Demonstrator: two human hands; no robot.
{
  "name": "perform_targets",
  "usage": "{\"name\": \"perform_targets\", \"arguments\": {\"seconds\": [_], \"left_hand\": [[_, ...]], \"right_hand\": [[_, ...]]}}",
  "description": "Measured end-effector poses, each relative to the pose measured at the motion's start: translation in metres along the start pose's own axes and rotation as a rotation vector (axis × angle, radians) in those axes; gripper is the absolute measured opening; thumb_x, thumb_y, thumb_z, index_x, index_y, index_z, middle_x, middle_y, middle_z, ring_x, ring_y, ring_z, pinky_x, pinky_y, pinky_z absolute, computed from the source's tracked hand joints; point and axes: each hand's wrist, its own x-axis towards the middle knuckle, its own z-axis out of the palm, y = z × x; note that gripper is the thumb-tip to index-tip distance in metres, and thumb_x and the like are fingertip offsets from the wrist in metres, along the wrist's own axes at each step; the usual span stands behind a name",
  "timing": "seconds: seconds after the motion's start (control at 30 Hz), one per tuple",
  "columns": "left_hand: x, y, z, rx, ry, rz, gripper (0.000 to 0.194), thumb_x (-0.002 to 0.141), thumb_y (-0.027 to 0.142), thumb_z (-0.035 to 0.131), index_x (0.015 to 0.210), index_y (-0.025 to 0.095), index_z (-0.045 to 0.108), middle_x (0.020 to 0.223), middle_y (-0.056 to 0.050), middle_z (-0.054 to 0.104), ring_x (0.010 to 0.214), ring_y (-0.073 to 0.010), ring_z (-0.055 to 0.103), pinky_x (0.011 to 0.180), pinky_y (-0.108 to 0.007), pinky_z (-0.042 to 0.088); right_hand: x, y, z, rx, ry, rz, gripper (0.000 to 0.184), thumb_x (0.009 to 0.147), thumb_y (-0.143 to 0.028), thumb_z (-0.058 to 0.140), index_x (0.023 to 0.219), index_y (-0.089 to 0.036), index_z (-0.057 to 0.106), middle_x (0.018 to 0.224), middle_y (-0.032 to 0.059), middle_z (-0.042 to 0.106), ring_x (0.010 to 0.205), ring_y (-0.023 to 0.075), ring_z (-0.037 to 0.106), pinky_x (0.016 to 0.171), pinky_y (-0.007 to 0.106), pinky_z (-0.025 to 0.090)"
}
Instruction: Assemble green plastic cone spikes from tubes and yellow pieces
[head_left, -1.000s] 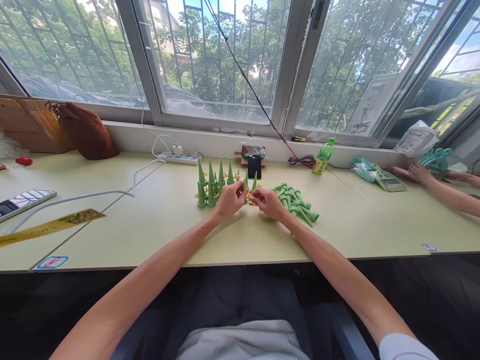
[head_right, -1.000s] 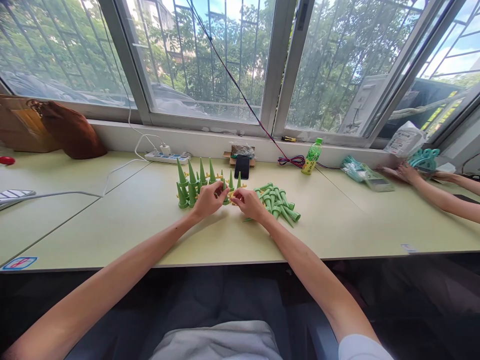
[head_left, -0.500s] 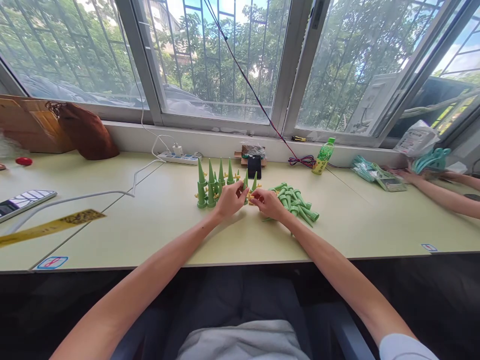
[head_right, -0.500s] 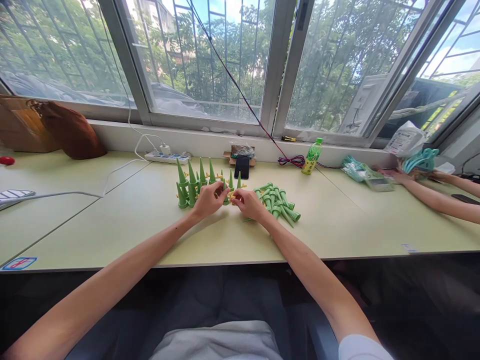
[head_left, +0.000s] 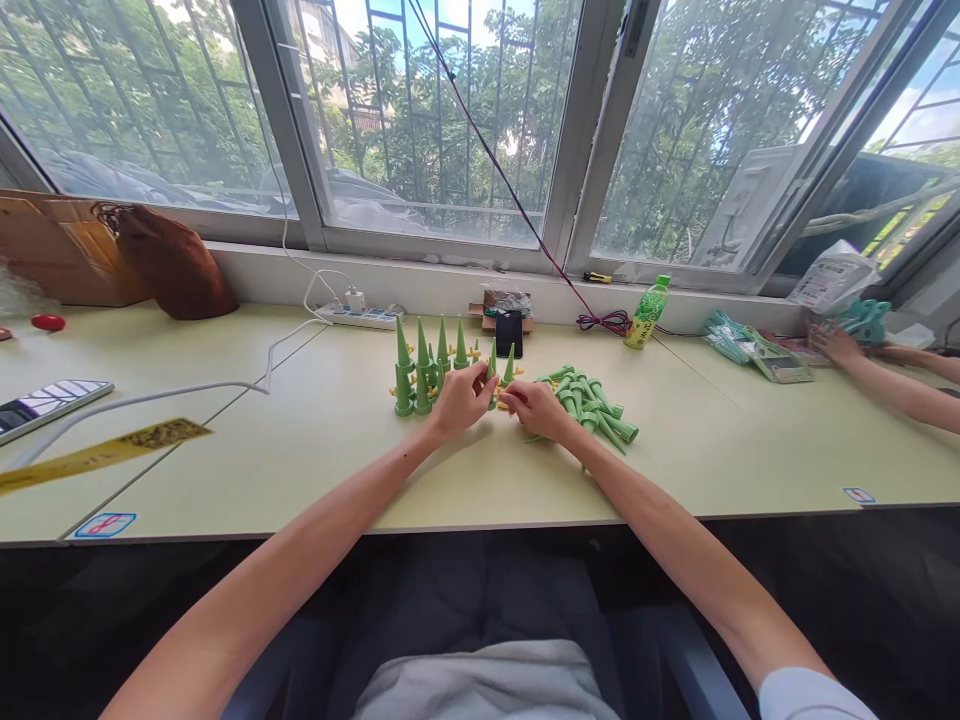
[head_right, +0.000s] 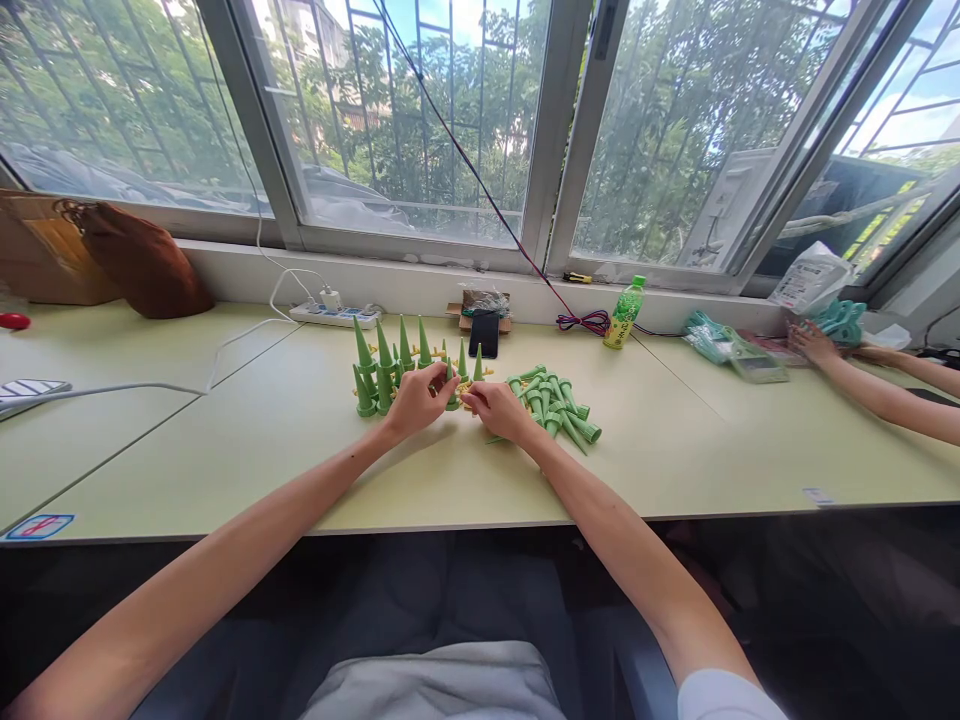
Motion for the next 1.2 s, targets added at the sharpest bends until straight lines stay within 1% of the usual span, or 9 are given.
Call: {"name": "perform_targets", "arguments": {"seconds": [0.17,0.3,0.37,0.47,0.53,0.73,0.93,1.2], "left_hand": [[-0.0001,-0.0024,0.0011,0.000,0.001,0.011,0.022,0.089,0.029,0.056,0.071,0.019,0.050,0.058,0.003,0.053,0.052,-0.0108,0.044,0.055,-0.025,0.037],[-0.0004,-0.0040,0.0015,-0.007,-0.003,0.016,0.021,0.090,0.030,0.055,0.072,0.019,0.051,0.060,0.003,0.054,0.053,-0.0106,0.045,0.055,-0.025,0.037],[-0.0004,-0.0036,0.0014,-0.009,-0.003,0.011,0.021,0.090,0.030,0.055,0.072,0.018,0.052,0.060,0.003,0.054,0.053,-0.0106,0.045,0.056,-0.025,0.037],[0.0000,-0.0018,0.0008,-0.004,-0.004,0.002,0.021,0.089,0.029,0.056,0.072,0.018,0.052,0.059,0.003,0.053,0.052,-0.0106,0.044,0.055,-0.025,0.036],[0.0003,-0.0007,0.0006,0.002,-0.005,0.002,0.021,0.089,0.029,0.056,0.071,0.018,0.051,0.058,0.003,0.053,0.052,-0.0105,0.043,0.055,-0.025,0.036],[0.0000,-0.0010,0.0007,0.004,-0.005,0.010,0.022,0.089,0.028,0.056,0.070,0.018,0.050,0.058,0.003,0.052,0.052,-0.0102,0.043,0.055,-0.024,0.036],[-0.0003,-0.0021,0.0012,0.010,-0.006,0.014,0.024,0.088,0.028,0.057,0.069,0.019,0.046,0.057,0.004,0.051,0.051,-0.0100,0.042,0.055,-0.025,0.035],[-0.0001,-0.0001,-0.0001,-0.007,-0.012,0.020,0.024,0.088,0.027,0.057,0.068,0.019,0.045,0.058,0.004,0.052,0.051,-0.0097,0.042,0.054,-0.024,0.036]], "right_hand": [[-0.0006,-0.0007,-0.0010,-0.002,-0.022,0.003,0.034,0.097,-0.031,0.047,0.066,-0.018,0.053,0.059,-0.0005,0.061,0.055,0.0109,0.053,0.061,0.023,0.038],[-0.0005,-0.0016,-0.0015,-0.003,-0.027,0.011,0.035,0.097,-0.032,0.046,0.066,-0.018,0.054,0.059,-0.0002,0.062,0.055,0.0107,0.052,0.061,0.023,0.039],[0.0000,-0.0013,-0.0012,-0.006,-0.012,0.015,0.030,0.095,-0.033,0.051,0.070,-0.018,0.056,0.062,-0.0001,0.063,0.055,0.0109,0.052,0.061,0.024,0.039],[0.0009,-0.0001,-0.0003,0.000,0.027,0.017,0.017,0.087,-0.031,0.064,0.079,-0.018,0.058,0.070,0.0007,0.066,0.057,0.0114,0.053,0.061,0.024,0.040],[0.0013,0.0008,0.0003,0.006,0.039,0.014,0.015,0.084,-0.029,0.066,0.080,-0.018,0.057,0.072,0.0012,0.067,0.058,0.0116,0.054,0.061,0.024,0.041],[0.0007,0.0012,0.0000,0.010,0.025,-0.009,0.016,0.087,-0.029,0.061,0.076,-0.018,0.055,0.068,0.0002,0.065,0.058,0.0116,0.052,0.061,0.024,0.039],[0.0000,0.0007,-0.0006,0.006,0.008,0.010,0.019,0.087,-0.030,0.060,0.073,-0.018,0.055,0.062,-0.0014,0.061,0.055,0.0108,0.047,0.059,0.024,0.036],[-0.0004,0.0017,-0.0008,0.000,-0.011,0.010,0.024,0.089,-0.032,0.057,0.069,-0.019,0.052,0.060,-0.0018,0.059,0.055,0.0104,0.045,0.058,0.024,0.034]]}}
